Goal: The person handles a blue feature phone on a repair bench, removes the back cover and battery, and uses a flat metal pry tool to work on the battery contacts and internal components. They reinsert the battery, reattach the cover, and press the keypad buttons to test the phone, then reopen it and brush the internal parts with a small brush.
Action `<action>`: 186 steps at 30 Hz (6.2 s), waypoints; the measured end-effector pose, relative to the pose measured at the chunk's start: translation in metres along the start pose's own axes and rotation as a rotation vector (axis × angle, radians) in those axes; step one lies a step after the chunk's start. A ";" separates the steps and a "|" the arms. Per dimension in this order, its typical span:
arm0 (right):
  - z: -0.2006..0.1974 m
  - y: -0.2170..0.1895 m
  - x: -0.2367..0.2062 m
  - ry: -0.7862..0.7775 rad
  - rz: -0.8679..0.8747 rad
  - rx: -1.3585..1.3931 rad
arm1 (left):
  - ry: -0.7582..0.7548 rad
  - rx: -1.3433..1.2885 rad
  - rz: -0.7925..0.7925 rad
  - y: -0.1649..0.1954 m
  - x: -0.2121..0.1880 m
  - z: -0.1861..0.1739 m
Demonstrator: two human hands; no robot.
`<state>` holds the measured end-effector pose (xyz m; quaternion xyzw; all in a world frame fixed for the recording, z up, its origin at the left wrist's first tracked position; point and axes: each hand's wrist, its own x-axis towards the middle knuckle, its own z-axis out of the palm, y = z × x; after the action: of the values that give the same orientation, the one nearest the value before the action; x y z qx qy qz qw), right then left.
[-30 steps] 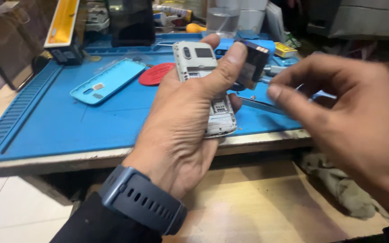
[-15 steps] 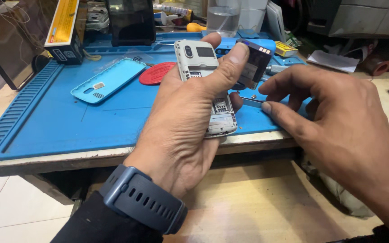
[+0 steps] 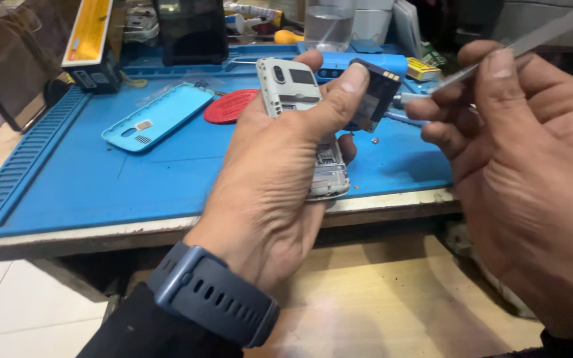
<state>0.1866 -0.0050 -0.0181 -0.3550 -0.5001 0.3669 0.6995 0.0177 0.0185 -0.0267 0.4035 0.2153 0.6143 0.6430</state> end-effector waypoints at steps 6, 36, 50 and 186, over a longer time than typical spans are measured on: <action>0.007 0.001 -0.007 -0.055 -0.077 0.054 | 0.125 0.048 0.091 -0.005 0.002 0.012; 0.000 0.008 -0.007 -0.100 -0.113 0.079 | 0.258 0.284 0.120 -0.002 0.000 0.030; -0.001 0.008 -0.006 -0.107 -0.089 0.078 | 0.242 0.270 0.145 -0.004 0.001 0.028; 0.002 0.003 -0.004 -0.064 -0.030 0.029 | 0.255 0.283 0.138 -0.004 0.001 0.028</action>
<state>0.1831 -0.0066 -0.0223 -0.3253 -0.5220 0.3746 0.6938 0.0418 0.0128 -0.0138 0.4228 0.3510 0.6667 0.5036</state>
